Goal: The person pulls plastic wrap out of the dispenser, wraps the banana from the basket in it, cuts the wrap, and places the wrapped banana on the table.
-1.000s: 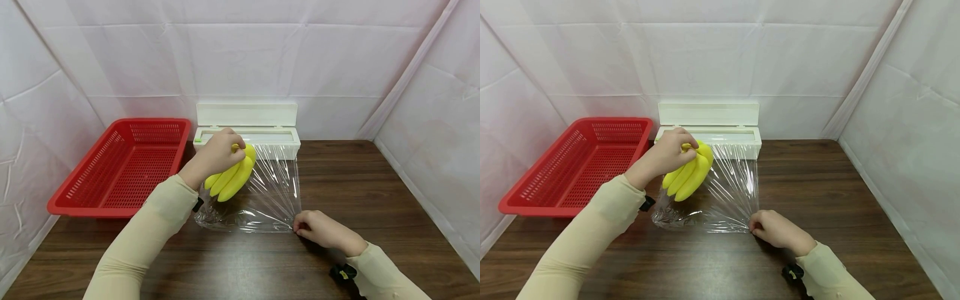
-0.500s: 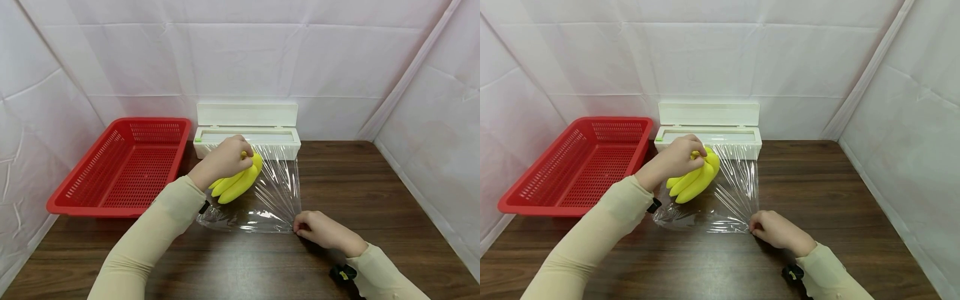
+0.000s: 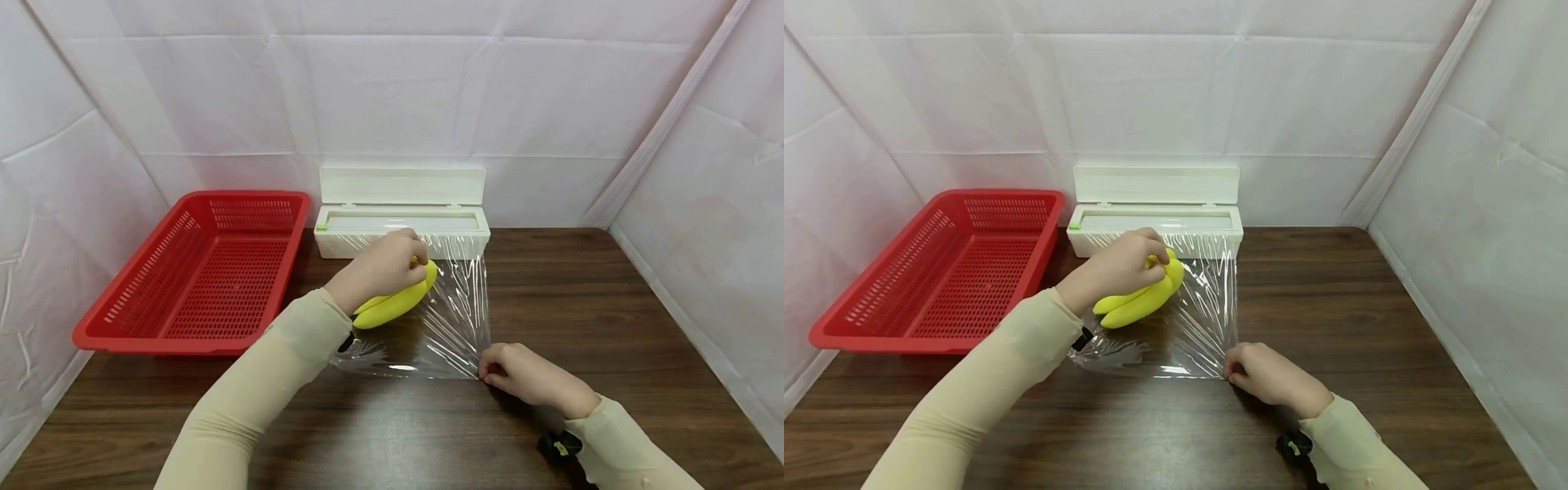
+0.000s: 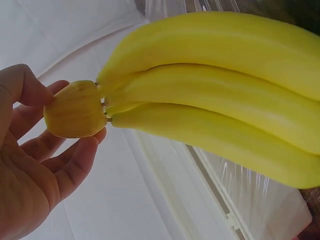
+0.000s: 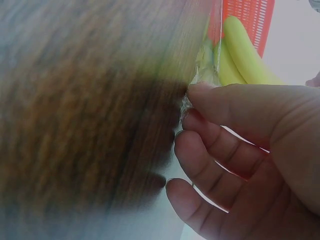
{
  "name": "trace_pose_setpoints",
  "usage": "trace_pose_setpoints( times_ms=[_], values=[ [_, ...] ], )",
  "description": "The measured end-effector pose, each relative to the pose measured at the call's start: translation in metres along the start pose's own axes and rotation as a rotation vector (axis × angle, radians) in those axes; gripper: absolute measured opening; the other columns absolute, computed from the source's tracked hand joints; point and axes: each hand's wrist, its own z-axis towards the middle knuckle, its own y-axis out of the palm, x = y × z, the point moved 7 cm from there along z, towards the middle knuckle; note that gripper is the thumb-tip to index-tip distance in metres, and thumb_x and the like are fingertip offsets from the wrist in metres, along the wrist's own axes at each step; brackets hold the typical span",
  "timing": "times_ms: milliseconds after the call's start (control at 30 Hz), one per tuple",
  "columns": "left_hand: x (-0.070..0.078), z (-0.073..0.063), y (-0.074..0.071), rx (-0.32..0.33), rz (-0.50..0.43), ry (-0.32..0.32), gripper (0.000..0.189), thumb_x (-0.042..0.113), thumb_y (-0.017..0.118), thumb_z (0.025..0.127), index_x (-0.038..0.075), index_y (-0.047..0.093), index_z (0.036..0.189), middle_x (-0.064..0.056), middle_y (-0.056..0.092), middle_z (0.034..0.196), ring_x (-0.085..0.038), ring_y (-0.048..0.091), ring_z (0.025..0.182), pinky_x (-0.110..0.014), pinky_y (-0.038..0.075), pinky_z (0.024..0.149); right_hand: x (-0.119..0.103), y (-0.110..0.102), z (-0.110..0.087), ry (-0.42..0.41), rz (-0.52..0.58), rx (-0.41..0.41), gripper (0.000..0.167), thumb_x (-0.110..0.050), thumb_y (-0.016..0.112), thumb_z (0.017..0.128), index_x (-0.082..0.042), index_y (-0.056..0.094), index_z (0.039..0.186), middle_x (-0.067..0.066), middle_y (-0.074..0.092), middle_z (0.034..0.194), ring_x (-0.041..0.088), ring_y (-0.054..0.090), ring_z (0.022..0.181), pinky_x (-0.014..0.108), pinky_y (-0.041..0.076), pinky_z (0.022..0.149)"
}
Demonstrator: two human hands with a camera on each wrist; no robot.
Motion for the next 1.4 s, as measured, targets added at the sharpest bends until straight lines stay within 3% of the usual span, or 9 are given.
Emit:
trace_pose_setpoints(
  times_ms=[267, 533, 867, 1100, 1400],
  values=[
    [0.009, 0.007, 0.013, -0.028, 0.029, 0.031, 0.019, 0.008, 0.057, 0.086, 0.004, 0.071, 0.098, -0.008, 0.063, 0.102, -0.017, 0.057, 0.085, -0.027, 0.049, 0.08, -0.001, 0.0, -0.001, -0.026, -0.012, 0.011, 0.017, 0.0, 0.065, 0.083, -0.016, 0.062, 0.079, -0.009, 0.059, 0.08, 0.0, 0.053, 0.073, 0.022, 0.047, 0.063],
    [0.017, 0.015, 0.026, -0.027, 0.051, 0.079, 0.02, 0.005, 0.058, 0.085, 0.005, 0.072, 0.099, -0.007, 0.064, 0.104, -0.02, 0.061, 0.098, -0.028, 0.05, 0.086, -0.003, -0.001, -0.001, -0.035, -0.032, 0.028, 0.018, 0.001, 0.065, 0.084, -0.015, 0.059, 0.078, -0.01, 0.056, 0.078, 0.0, 0.051, 0.072, 0.022, 0.046, 0.063],
    [0.018, 0.023, 0.043, -0.05, 0.048, 0.041, 0.027, 0.007, 0.055, 0.088, 0.006, 0.066, 0.113, -0.007, 0.058, 0.115, -0.017, 0.058, 0.097, -0.026, 0.049, 0.085, -0.005, -0.004, -0.001, -0.047, -0.051, 0.062, 0.02, 0.001, 0.065, 0.084, -0.016, 0.056, 0.077, -0.01, 0.053, 0.076, 0.0, 0.048, 0.071, 0.022, 0.044, 0.063],
    [0.019, 0.028, 0.05, -0.024, 0.061, 0.055, 0.026, 0.009, 0.056, 0.088, 0.005, 0.065, 0.112, -0.007, 0.059, 0.114, -0.017, 0.058, 0.103, -0.026, 0.048, 0.09, -0.006, -0.005, 0.0, -0.046, -0.059, 0.079, 0.02, 0.0, 0.066, 0.083, -0.016, 0.056, 0.077, -0.011, 0.053, 0.075, 0.0, 0.048, 0.071, 0.022, 0.044, 0.063],
    [0.014, 0.03, 0.053, 0.007, 0.053, 0.026, 0.029, 0.01, 0.053, 0.09, 0.005, 0.061, 0.117, -0.007, 0.057, 0.121, -0.018, 0.058, 0.105, -0.027, 0.048, 0.092, -0.006, -0.006, 0.001, -0.051, -0.064, 0.122, 0.018, 0.0, 0.067, 0.083, -0.016, 0.059, 0.078, -0.01, 0.054, 0.077, 0.001, 0.051, 0.072, 0.023, 0.046, 0.063]
  ],
)
